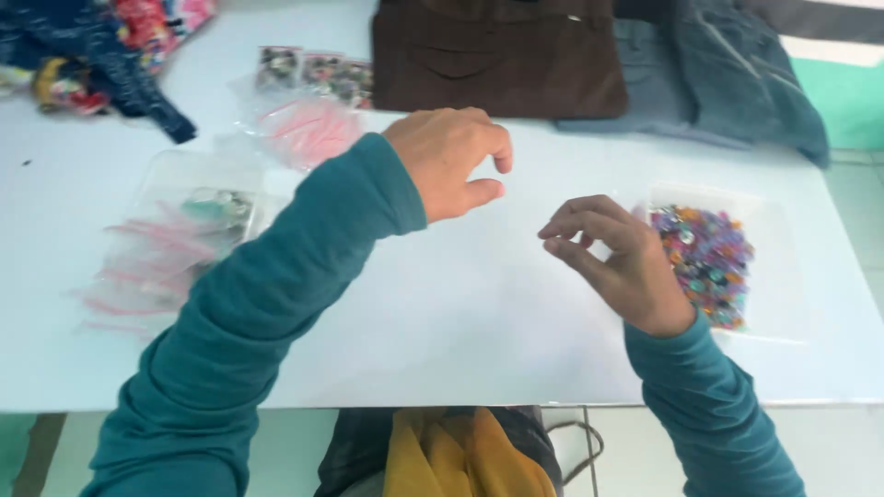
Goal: Sorting small colorful buttons from a container and placing them into small plastic bags
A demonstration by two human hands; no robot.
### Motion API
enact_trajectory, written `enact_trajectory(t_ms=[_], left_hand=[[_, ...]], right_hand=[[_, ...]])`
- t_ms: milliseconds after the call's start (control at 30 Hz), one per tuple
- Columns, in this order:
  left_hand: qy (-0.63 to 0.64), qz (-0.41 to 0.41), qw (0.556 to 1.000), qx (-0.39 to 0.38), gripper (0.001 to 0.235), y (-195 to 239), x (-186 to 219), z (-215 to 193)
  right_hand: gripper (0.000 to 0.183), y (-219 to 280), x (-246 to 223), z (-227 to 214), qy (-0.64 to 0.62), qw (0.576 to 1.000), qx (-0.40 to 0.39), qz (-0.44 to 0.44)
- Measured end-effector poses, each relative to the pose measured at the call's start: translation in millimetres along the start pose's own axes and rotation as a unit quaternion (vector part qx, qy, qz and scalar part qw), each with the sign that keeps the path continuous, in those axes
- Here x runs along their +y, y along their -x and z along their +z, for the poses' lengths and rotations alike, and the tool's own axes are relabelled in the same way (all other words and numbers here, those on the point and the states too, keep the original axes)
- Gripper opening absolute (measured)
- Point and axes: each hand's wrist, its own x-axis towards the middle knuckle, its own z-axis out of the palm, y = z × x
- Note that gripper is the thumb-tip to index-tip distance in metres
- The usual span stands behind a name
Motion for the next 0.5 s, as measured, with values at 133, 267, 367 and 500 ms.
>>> enact_trajectory(t_ms=[133,267,367,500], left_hand=[[0.078,0.078,0.993,-0.029,0.022,-103.3,53.5,83.7],[0.047,0.114,0.984,-0.128,0.046,-186.1,114.1,160.3],[-0.046,0.047,0.954,-0.292,0.05,-230.3,157.3,208.4],[-0.082,0.013,0.982,-0.169,0.035,-238.5,148.4,272.2]], right_hand=[[0.017,63.8,44.5,-73.9,0.051,0.988,0.05,0.137],[0.025,93.3,72.6,-122.5,0.068,0.951,0.072,0.294],[0.032,101.9,107.8,-132.5,0.12,0.925,0.04,0.357],[0.05,84.1,124.5,-120.4,0.193,0.92,-0.021,0.341]])
